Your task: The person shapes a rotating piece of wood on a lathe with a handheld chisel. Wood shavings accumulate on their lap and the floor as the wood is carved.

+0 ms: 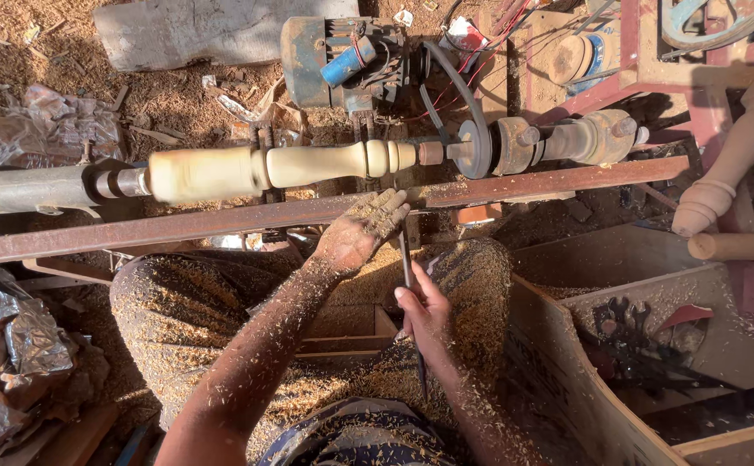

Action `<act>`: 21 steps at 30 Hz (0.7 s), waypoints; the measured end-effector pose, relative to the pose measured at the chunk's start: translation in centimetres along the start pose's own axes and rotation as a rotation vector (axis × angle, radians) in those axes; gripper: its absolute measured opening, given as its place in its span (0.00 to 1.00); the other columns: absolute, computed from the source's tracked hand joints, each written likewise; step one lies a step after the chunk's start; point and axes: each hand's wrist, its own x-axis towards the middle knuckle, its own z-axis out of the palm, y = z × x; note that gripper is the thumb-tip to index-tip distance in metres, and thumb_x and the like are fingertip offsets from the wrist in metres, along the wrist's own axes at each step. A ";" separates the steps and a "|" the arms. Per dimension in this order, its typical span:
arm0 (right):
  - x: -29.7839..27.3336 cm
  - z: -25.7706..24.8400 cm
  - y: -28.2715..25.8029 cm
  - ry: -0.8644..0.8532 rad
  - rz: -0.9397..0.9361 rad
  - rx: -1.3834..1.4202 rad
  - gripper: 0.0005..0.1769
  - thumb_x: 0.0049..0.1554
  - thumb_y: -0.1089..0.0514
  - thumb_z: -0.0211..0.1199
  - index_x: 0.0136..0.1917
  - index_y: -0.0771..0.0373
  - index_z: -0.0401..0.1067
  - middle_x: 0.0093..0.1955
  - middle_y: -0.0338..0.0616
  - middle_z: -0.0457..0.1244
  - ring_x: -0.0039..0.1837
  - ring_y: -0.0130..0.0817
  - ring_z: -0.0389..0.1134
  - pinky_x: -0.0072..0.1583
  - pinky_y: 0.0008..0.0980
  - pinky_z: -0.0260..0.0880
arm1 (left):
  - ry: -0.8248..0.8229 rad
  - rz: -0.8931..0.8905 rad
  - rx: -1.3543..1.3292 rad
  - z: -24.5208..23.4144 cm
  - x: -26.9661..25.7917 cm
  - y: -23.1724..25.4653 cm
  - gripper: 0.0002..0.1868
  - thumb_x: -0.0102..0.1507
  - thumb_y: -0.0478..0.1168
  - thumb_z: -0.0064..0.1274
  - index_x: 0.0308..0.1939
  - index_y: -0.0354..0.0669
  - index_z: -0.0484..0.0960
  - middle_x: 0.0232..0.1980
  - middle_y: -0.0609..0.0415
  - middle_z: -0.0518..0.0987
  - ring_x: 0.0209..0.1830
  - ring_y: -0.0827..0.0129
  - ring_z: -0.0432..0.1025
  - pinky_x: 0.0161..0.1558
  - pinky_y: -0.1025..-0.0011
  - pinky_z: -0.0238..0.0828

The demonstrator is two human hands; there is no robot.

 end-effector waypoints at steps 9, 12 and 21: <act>0.8 -4.1 -1.3 -0.055 0.004 -0.115 0.34 0.61 0.56 0.57 0.79 0.60 0.57 0.47 0.42 0.69 0.28 0.20 0.63 0.27 0.23 0.65 | -0.038 0.054 -0.045 -5.2 2.5 3.8 0.38 0.65 0.39 0.46 0.80 0.38 0.56 0.82 0.42 0.57 0.81 0.55 0.55 0.80 0.55 0.48; 0.8 -4.6 -0.9 -0.099 0.001 -0.159 0.35 0.61 0.55 0.56 0.80 0.59 0.55 0.45 0.45 0.68 0.28 0.21 0.63 0.27 0.24 0.65 | -0.052 0.044 0.050 -5.2 2.6 3.9 0.40 0.62 0.37 0.47 0.80 0.41 0.56 0.82 0.45 0.58 0.81 0.54 0.56 0.80 0.56 0.51; 3.4 -6.7 -0.1 -0.079 0.074 -0.240 0.32 0.63 0.54 0.52 0.80 0.55 0.59 0.38 0.40 0.69 0.32 0.21 0.64 0.32 0.25 0.66 | 0.002 0.049 0.030 -3.6 2.7 2.9 0.38 0.65 0.37 0.50 0.79 0.37 0.59 0.82 0.42 0.58 0.82 0.54 0.55 0.81 0.56 0.51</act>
